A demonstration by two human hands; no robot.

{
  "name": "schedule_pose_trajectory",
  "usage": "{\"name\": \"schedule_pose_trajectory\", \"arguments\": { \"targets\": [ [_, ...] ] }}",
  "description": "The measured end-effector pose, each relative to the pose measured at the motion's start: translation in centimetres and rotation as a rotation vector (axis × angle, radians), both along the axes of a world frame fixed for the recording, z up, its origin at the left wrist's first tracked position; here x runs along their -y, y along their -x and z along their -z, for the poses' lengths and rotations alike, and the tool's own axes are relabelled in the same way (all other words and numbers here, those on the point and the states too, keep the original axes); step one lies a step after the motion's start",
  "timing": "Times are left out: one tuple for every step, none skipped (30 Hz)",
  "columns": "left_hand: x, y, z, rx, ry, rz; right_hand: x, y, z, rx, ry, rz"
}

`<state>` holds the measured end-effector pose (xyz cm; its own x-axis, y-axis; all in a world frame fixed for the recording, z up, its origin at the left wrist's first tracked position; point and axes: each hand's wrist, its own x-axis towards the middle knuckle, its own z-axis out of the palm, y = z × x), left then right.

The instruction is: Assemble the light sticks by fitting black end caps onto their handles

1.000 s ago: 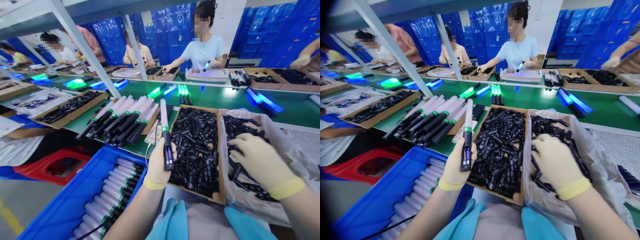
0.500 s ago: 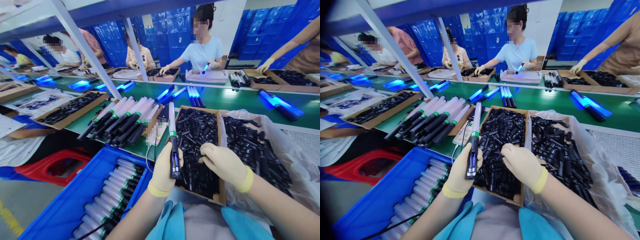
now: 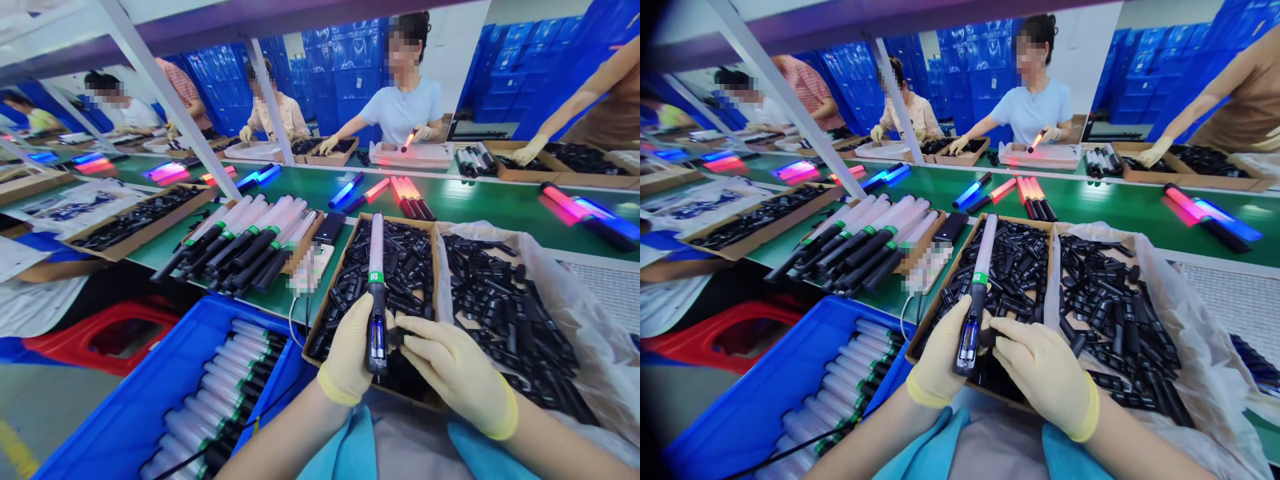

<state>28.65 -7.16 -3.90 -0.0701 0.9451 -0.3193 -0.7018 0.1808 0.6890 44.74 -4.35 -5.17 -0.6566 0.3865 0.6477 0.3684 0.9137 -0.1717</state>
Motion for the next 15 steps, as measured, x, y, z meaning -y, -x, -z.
{"name": "schedule_pose_trajectory", "arguments": {
  "targets": [
    [0.1, 0.0, 0.1, -0.009, -0.003, 0.012, 0.1, 0.2, -0.2, -0.019, 0.056, -0.028],
    [0.1, 0.0, 0.1, -0.017, -0.004, 0.026, 0.1, 0.4, -0.3, -0.047, 0.140, -0.044],
    [0.2, -0.1, 0.2, -0.023, -0.001, 0.036, 0.1, 0.5, -0.6, -0.072, 0.248, -0.045],
    [0.2, -0.2, 0.2, -0.028, 0.005, 0.038, 0.1, 0.5, -0.8, -0.087, 0.366, -0.041],
    [0.3, -0.3, 0.2, -0.033, 0.011, 0.029, 0.0, 0.5, -1.2, -0.085, 0.478, -0.035],
    [0.3, -0.4, 0.2, -0.042, 0.018, 0.015, 0.0, 0.3, -1.6, -0.076, 0.571, -0.027],
    [0.2, -0.5, 0.1, -0.054, 0.022, -0.003, -0.1, 0.1, -2.0, -0.072, 0.644, -0.015],
    [0.2, -0.7, 0.1, -0.067, 0.019, -0.020, -0.1, 0.0, -2.5, -0.080, 0.710, -0.006],
    [0.2, -0.8, -0.1, -0.083, 0.004, -0.031, -0.1, -0.2, -3.0, -0.106, 0.783, 0.001],
    [0.1, -1.0, -0.2, -0.106, -0.022, -0.037, 0.0, -0.3, -3.4, -0.150, 0.864, 0.012],
    [0.0, -1.1, -0.4, -0.135, -0.055, -0.043, 0.1, -0.2, -3.7, -0.201, 0.944, 0.023],
    [0.0, -1.1, -0.6, -0.166, -0.089, -0.045, 0.2, -0.1, -4.0, -0.243, 1.009, 0.028],
    [0.0, -1.2, -0.7, -0.195, -0.117, -0.048, 0.4, 0.1, -4.1, -0.268, 1.049, 0.024],
    [-0.1, -1.2, -0.8, -0.217, -0.138, -0.055, 0.5, 0.3, -4.2, -0.273, 1.058, 0.024],
    [-0.1, -1.2, -0.8, -0.231, -0.147, -0.064, 0.6, 0.6, -4.2, -0.264, 1.039, 0.034]
  ]
}}
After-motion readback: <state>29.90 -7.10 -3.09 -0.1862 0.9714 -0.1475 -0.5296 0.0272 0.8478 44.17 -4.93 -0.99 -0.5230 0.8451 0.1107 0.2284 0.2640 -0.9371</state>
